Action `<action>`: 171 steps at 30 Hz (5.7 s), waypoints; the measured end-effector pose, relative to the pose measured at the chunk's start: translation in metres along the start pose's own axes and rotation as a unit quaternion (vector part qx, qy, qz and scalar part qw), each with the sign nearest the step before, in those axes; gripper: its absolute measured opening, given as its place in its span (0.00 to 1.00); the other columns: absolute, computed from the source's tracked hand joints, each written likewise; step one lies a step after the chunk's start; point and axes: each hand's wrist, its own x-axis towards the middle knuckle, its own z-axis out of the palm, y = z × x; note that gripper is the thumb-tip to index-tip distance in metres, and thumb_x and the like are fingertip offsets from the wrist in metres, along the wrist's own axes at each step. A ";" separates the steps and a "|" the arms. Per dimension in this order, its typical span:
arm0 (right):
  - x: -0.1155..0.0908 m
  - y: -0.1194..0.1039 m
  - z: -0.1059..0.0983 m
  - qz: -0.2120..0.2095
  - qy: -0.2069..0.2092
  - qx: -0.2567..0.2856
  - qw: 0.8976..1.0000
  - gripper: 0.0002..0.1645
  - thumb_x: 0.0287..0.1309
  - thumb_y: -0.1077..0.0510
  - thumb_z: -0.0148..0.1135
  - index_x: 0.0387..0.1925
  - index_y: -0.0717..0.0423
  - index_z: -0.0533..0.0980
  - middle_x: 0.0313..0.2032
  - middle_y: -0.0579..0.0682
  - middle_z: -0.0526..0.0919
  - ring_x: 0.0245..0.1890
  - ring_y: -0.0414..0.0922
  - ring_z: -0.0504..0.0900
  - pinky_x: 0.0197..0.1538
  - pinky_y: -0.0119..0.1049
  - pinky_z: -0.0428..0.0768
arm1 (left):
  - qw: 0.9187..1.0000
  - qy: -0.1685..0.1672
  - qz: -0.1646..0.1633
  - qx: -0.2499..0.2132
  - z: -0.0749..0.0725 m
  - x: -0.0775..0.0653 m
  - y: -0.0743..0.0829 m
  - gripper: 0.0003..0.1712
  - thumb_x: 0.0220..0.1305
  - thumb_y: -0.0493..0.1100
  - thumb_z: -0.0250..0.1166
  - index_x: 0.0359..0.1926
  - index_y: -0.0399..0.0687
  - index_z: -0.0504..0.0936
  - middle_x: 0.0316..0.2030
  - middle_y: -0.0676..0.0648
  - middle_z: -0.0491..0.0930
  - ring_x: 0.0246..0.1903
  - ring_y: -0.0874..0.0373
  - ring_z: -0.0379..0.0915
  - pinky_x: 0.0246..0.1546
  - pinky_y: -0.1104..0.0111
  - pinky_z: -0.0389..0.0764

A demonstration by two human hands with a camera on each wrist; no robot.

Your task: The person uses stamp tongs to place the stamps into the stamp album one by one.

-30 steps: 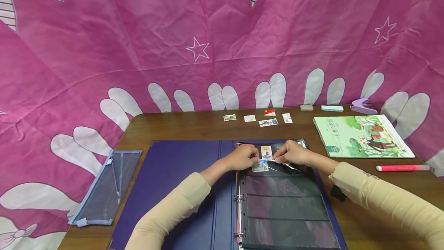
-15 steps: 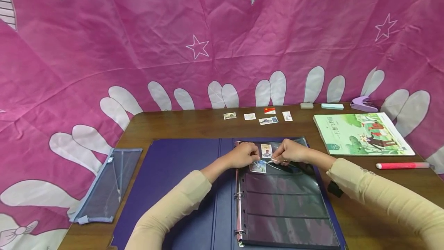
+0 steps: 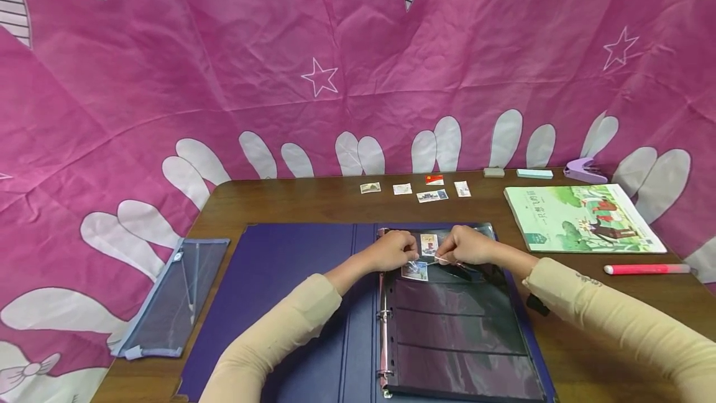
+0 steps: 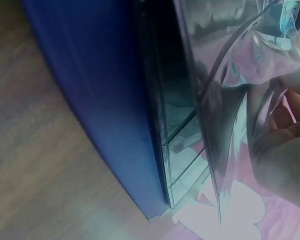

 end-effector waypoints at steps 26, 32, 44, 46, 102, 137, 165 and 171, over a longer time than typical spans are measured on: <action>0.019 0.039 -0.048 0.041 0.193 -0.108 0.974 0.12 0.56 0.58 0.62 0.41 0.59 0.82 0.40 0.59 0.85 0.34 0.45 0.81 0.34 0.33 0.74 | 0.997 0.004 0.027 0.077 0.009 -0.004 -0.001 0.06 0.63 0.43 0.59 0.30 0.48 0.79 0.28 0.53 0.76 0.26 0.67 0.63 0.30 0.77 0.64; 0.035 0.050 -0.068 0.102 0.253 -0.166 0.948 0.15 0.57 0.56 0.61 0.43 0.59 0.81 0.42 0.60 0.85 0.38 0.54 0.82 0.36 0.43 0.76 | 0.997 0.003 0.028 0.072 0.009 -0.006 -0.001 0.06 0.63 0.43 0.59 0.30 0.48 0.79 0.26 0.54 0.75 0.26 0.67 0.62 0.30 0.77 0.63; 0.054 0.057 -0.084 0.126 0.234 -0.176 0.948 0.16 0.58 0.57 0.59 0.46 0.59 0.80 0.45 0.59 0.83 0.44 0.58 0.81 0.48 0.52 0.75 | 0.995 0.011 0.031 0.096 0.008 -0.007 0.000 0.05 0.63 0.44 0.60 0.31 0.49 0.79 0.28 0.54 0.73 0.27 0.67 0.62 0.30 0.78 0.62; 0.055 0.057 -0.086 0.124 0.229 -0.176 0.949 0.16 0.58 0.57 0.59 0.46 0.60 0.81 0.47 0.60 0.82 0.45 0.59 0.80 0.49 0.53 0.74 | 0.995 0.012 0.028 0.095 0.008 -0.007 0.000 0.05 0.63 0.44 0.60 0.31 0.49 0.79 0.27 0.55 0.72 0.26 0.67 0.61 0.30 0.78 0.62; -0.036 0.031 -0.027 0.047 0.148 -0.140 0.978 0.06 0.51 0.57 0.65 0.30 0.54 0.86 0.32 0.50 0.87 0.38 0.47 0.83 0.41 0.39 0.76 | 0.997 0.058 0.036 0.025 0.015 0.000 -0.001 0.06 0.59 0.42 0.62 0.27 0.48 0.77 0.22 0.56 0.66 0.23 0.66 0.60 0.26 0.77 0.58; -0.024 0.040 -0.064 -0.004 -0.139 -0.042 0.989 0.06 0.45 0.65 0.65 0.26 0.66 0.83 0.28 0.56 0.84 0.29 0.29 0.73 0.35 0.23 0.72 | 0.999 0.045 0.020 0.021 0.014 0.000 0.002 0.07 0.61 0.44 0.61 0.27 0.49 0.77 0.24 0.55 0.70 0.24 0.67 0.63 0.29 0.76 0.60; -0.015 0.035 -0.075 -0.016 -0.205 -0.057 0.977 0.09 0.46 0.64 0.65 0.30 0.67 0.83 0.33 0.60 0.84 0.32 0.30 0.75 0.38 0.24 0.74 | 0.998 0.035 0.024 0.034 0.014 0.001 0.001 0.07 0.60 0.44 0.62 0.27 0.50 0.77 0.22 0.56 0.70 0.24 0.67 0.63 0.29 0.76 0.62; -0.019 0.038 -0.081 0.011 -0.185 -0.058 0.981 0.11 0.47 0.63 0.66 0.33 0.67 0.83 0.36 0.59 0.84 0.33 0.29 0.75 0.39 0.24 0.73 | 0.997 0.042 0.022 0.059 0.016 0.001 0.001 0.06 0.59 0.45 0.63 0.27 0.52 0.77 0.23 0.57 0.72 0.24 0.69 0.64 0.30 0.76 0.63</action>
